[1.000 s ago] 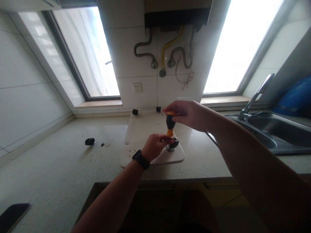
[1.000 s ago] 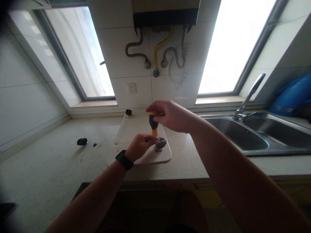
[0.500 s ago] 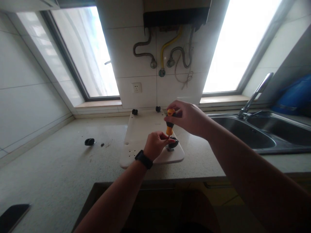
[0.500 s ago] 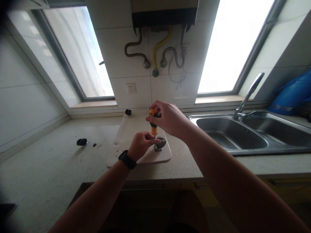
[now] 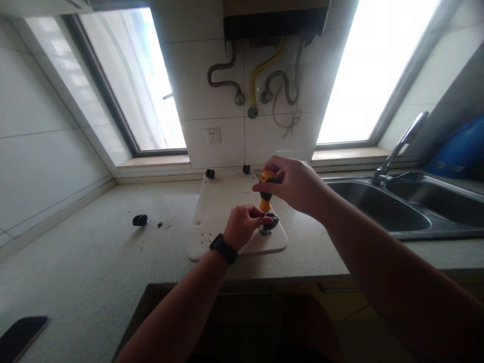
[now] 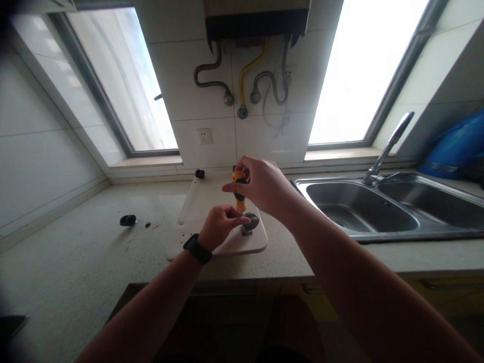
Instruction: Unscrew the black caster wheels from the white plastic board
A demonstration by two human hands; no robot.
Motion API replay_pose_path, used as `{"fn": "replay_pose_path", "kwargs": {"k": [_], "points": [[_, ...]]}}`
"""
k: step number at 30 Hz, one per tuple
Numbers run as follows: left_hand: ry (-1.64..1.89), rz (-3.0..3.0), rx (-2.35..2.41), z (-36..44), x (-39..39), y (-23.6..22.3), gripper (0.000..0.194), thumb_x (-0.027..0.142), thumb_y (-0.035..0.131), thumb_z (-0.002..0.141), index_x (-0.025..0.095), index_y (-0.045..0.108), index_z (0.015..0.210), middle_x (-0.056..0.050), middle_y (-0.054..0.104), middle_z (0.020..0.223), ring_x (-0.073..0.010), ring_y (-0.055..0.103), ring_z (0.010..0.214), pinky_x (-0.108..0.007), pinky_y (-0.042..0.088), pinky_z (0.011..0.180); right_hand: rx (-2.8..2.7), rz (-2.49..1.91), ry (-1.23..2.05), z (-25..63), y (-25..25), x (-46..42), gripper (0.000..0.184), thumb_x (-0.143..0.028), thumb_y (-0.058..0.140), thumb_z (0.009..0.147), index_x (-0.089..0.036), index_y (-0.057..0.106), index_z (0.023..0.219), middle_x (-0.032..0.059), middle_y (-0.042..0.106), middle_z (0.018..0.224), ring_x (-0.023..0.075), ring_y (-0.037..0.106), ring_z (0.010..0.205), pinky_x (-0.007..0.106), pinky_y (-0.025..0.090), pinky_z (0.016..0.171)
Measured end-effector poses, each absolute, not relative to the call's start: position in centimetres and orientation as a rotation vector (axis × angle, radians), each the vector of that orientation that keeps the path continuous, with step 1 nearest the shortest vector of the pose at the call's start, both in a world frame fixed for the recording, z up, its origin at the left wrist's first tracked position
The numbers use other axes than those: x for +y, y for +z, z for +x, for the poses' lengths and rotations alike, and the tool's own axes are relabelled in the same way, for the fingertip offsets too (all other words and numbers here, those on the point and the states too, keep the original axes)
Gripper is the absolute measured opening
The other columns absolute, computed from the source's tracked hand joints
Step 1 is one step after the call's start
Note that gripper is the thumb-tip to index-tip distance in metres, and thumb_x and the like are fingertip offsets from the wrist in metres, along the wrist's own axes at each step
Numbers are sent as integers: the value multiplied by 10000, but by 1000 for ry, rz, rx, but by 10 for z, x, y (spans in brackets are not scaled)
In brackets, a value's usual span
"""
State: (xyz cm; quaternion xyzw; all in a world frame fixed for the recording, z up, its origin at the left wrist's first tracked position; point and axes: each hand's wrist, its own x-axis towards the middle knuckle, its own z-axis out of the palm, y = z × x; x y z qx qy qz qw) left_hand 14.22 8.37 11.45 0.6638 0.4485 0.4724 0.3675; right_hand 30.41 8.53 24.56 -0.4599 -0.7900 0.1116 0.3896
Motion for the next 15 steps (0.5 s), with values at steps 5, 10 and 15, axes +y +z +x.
{"fn": "replay_pose_path", "kwargs": {"k": [5, 10, 15], "points": [[1213, 1723, 1123, 141, 85, 114, 340, 473, 902, 740, 165, 764, 782, -31, 761, 725, -171, 668, 668, -296, 460, 645, -1994, -1192, 232, 305, 246, 86, 444, -532, 899, 695, -213, 669, 901, 9, 688, 789, 149, 568, 656, 321, 414, 603], [1200, 1703, 1094, 142, 83, 117, 313, 448, 894, 758, 162, 774, 790, -49, 778, 752, -182, 696, 700, -303, 492, 681, -1982, -1219, 168, 304, 244, 85, 459, -552, 895, 700, -221, 626, 870, -10, 658, 759, 132, 529, 626, 312, 379, 592], [1164, 1730, 1061, 141, 82, 120, 278, 430, 875, 786, 170, 793, 838, -62, 799, 801, -191, 715, 736, -318, 518, 724, -1963, -1313, 16, 301, 244, 83, 532, -579, 890, 699, -229, 498, 780, -18, 614, 713, 126, 478, 607, 316, 349, 589]]}}
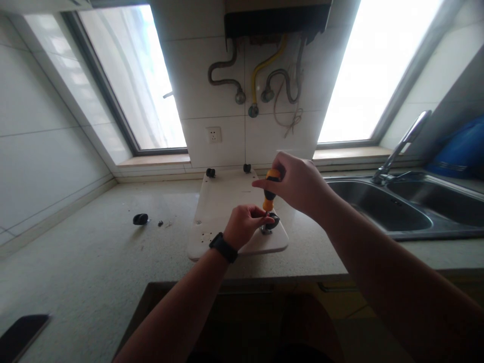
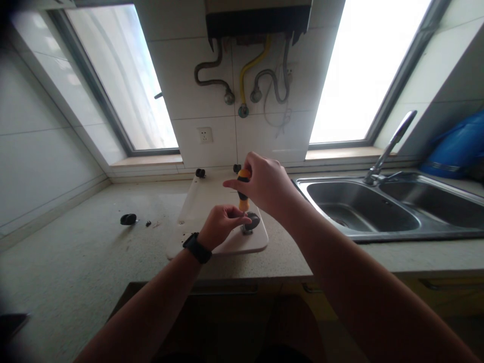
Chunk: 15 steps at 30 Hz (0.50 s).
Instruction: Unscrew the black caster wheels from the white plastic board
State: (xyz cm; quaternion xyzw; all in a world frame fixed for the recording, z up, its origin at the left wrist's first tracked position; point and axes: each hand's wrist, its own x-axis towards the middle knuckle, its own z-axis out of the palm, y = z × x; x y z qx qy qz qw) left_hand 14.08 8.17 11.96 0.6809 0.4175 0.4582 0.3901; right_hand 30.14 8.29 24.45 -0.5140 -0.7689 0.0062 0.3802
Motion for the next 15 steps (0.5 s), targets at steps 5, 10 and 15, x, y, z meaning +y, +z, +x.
{"fn": "replay_pose_path", "kwargs": {"k": [5, 10, 15], "points": [[1116, 1765, 1021, 137, 81, 122, 251, 410, 848, 816, 175, 803, 894, -72, 814, 869, -208, 734, 799, -332, 539, 768, -1957, -1356, -43, 301, 245, 80, 565, -637, 844, 725, -240, 445, 780, 4, 606, 734, 135, 474, 615, 324, 347, 584], [1072, 1764, 994, 133, 81, 124, 207, 374, 807, 857, 184, 815, 939, -78, 824, 922, -210, 739, 834, -337, 546, 800, -1966, -1341, -19, 304, 246, 82, 512, -561, 873, 713, -231, 486, 776, 3, 618, 729, 136, 491, 621, 320, 353, 587], [1096, 1773, 993, 131, 82, 119, 221, 385, 809, 858, 180, 812, 940, -76, 817, 910, -198, 726, 814, -327, 533, 787, -2055, -1252, 83, 306, 249, 79, 398, -483, 875, 736, -210, 642, 909, 27, 687, 815, 161, 567, 676, 340, 424, 635]]}}
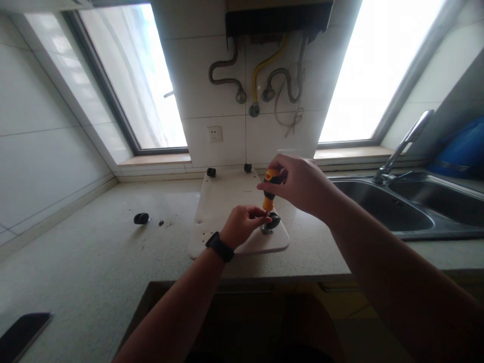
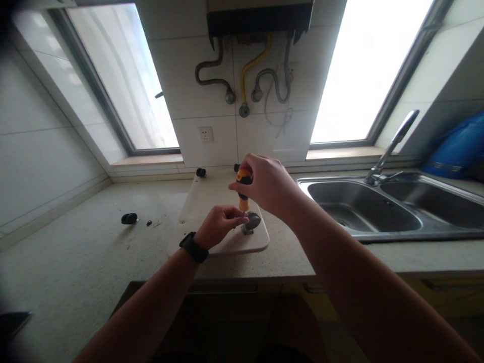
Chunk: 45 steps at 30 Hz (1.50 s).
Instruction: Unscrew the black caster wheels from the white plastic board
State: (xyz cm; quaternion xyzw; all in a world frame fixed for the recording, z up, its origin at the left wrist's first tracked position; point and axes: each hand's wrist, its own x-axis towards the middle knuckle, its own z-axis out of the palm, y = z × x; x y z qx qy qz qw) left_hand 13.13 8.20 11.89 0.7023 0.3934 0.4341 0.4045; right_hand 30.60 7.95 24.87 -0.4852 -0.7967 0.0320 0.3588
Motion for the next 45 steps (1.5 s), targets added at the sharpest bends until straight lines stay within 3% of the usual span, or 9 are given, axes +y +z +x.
{"fn": "replay_pose_path", "kwargs": {"k": [7, 12, 15, 21, 26, 29, 36, 41, 45], "points": [[1092, 1836, 1015, 129, 81, 117, 303, 438, 795, 870, 163, 812, 996, -91, 817, 931, -202, 719, 820, -314, 516, 760, -2061, -1222, 218, 306, 252, 73, 398, -428, 901, 706, -196, 726, 978, 48, 750, 858, 215, 676, 755, 405, 544, 712], [1001, 1860, 945, 129, 81, 117, 273, 347, 696, 949, 181, 793, 1143, -85, 828, 998, -189, 729, 823, -307, 528, 741, -2062, -1060, 481, 313, 250, 83, 404, -279, 828, 748, -211, 736, 1136, 58, 780, 1041, 227, 733, 920, 435, 602, 906], [1044, 1818, 971, 131, 81, 114, 236, 334, 705, 942, 193, 804, 1103, -83, 832, 1016, -202, 748, 870, -329, 551, 794, -2112, -958, 607, 317, 249, 86, 402, -243, 739, 784, -218, 707, 1184, 65, 763, 1143, 225, 729, 996, 428, 598, 964], [1145, 1793, 1027, 138, 83, 114, 126, 291, 768, 896, 207, 815, 977, -77, 839, 1026, -229, 777, 963, -383, 561, 924, -2128, -1050, 524, 313, 247, 85, 390, -251, 651, 821, -222, 673, 1210, 79, 738, 1072, 219, 694, 914, 376, 595, 802], [1169, 1803, 1070, 142, 84, 113, 100, 280, 798, 875, 203, 810, 937, -73, 842, 982, -220, 784, 920, -362, 568, 871, -2104, -1076, 431, 310, 240, 89, 324, -440, 669, 889, -229, 682, 1135, 86, 681, 1074, 205, 657, 874, 371, 568, 765], [1175, 1789, 1084, 143, 83, 113, 93, 277, 802, 870, 190, 801, 903, -82, 840, 951, -220, 782, 883, -350, 568, 827, -2024, -1050, 359, 309, 235, 92, 363, -429, 718, 860, -223, 637, 1148, 94, 642, 1140, 195, 639, 894, 364, 559, 767], [1227, 1799, 1175, 145, 84, 111, 177, 320, 836, 832, 168, 751, 800, -46, 791, 773, -184, 710, 710, -300, 503, 664, -1935, -1066, 430, 305, 228, 94, 445, -479, 792, 794, -221, 569, 1078, 57, 686, 1010, 202, 645, 859, 372, 540, 752], [1239, 1886, 1249, 146, 85, 108, 267, 376, 816, 847, 171, 678, 745, -22, 723, 720, -158, 628, 652, -288, 427, 621, -2049, -1100, 392, 304, 234, 89, 358, -384, 730, 857, -236, 648, 1173, 65, 721, 1072, 205, 661, 879, 371, 536, 763], [1244, 1936, 1264, 145, 85, 108, 298, 421, 807, 855, 180, 648, 783, -13, 697, 734, -156, 598, 658, -291, 414, 635, -2038, -1065, 434, 306, 234, 89, 452, -324, 706, 847, -238, 660, 1289, 71, 729, 1124, 194, 680, 848, 366, 566, 739]]}}
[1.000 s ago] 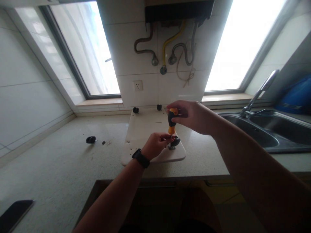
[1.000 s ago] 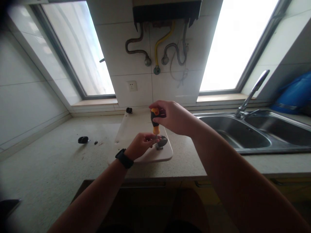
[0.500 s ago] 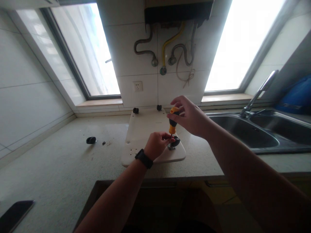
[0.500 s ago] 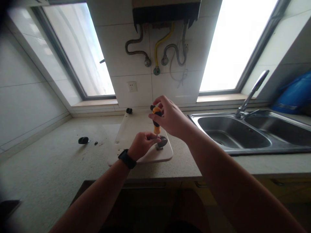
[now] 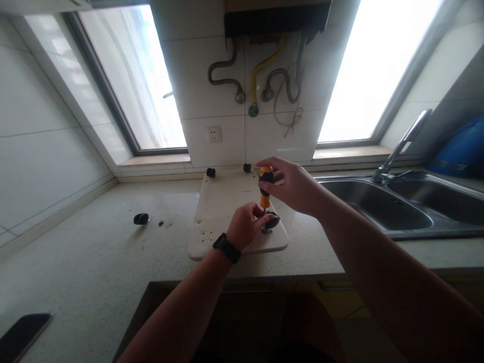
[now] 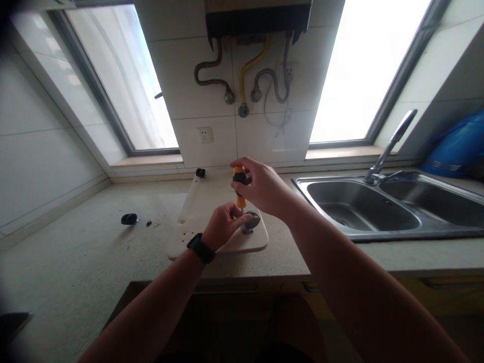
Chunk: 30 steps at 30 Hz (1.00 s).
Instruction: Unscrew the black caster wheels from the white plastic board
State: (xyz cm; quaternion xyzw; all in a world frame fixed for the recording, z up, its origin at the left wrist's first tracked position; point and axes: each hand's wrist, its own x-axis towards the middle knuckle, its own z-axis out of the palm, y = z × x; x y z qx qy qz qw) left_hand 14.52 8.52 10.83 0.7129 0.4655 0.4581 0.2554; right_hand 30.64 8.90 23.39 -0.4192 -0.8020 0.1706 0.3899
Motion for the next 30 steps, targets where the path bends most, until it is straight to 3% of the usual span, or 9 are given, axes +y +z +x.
{"fn": "replay_pose_path", "kwargs": {"k": [4, 9, 12, 14, 17, 22, 27, 30], "points": [[1181, 1934, 1219, 139, 84, 112, 327, 473, 821, 834, 177, 721, 930, -39, 759, 872, -163, 597, 684, -295, 433, 646, -2011, -958, 527, 312, 227, 94, 518, -227, 677, 807, -210, 630, 1323, 87, 719, 1213, 214, 708, 969, 376, 602, 826], [1091, 1917, 1074, 133, 82, 113, 226, 335, 712, 932, 208, 793, 1100, -58, 824, 982, -186, 683, 757, -313, 500, 718, -1963, -879, 688, 315, 222, 98, 480, -118, 606, 747, -223, 623, 1216, 73, 729, 1213, 224, 711, 1064, 400, 597, 926], [1161, 1853, 1017, 134, 83, 109, 179, 294, 739, 911, 201, 812, 1045, -78, 831, 1053, -224, 746, 921, -346, 536, 863, -1926, -828, 841, 311, 224, 95, 488, -104, 552, 749, -219, 637, 1216, 83, 708, 1226, 215, 717, 1046, 405, 596, 922], [1195, 1841, 1066, 137, 84, 107, 152, 290, 768, 886, 192, 816, 991, -79, 835, 994, -233, 750, 887, -355, 541, 842, -1927, -825, 862, 309, 226, 92, 540, -101, 537, 749, -215, 649, 1265, 91, 688, 1227, 214, 705, 1041, 410, 590, 918], [1227, 1829, 1125, 141, 84, 105, 143, 297, 794, 866, 171, 810, 933, -84, 827, 903, -229, 741, 820, -351, 533, 791, -1995, -873, 634, 309, 229, 90, 516, -136, 573, 783, -223, 689, 1278, 94, 635, 1171, 215, 653, 1027, 426, 572, 929], [1236, 1808, 1155, 144, 85, 106, 199, 350, 819, 847, 156, 780, 868, -79, 799, 827, -208, 707, 750, -334, 505, 724, -2027, -983, 385, 310, 225, 92, 415, -363, 722, 865, -261, 717, 1267, 84, 545, 1113, 210, 609, 954, 439, 577, 895], [1273, 1804, 1232, 145, 87, 103, 297, 427, 849, 808, 160, 718, 805, -38, 735, 753, -178, 634, 685, -308, 453, 652, -1927, -1069, 399, 310, 224, 91, 532, -338, 836, 784, -206, 663, 1269, 95, 661, 1118, 222, 661, 910, 450, 604, 850], [1282, 1818, 1265, 144, 86, 104, 319, 443, 868, 785, 167, 719, 846, -31, 735, 794, -170, 600, 686, -304, 442, 651, -1909, -1093, 479, 312, 226, 91, 492, -276, 811, 792, -182, 659, 1251, 99, 718, 1123, 227, 703, 894, 460, 627, 849]]}}
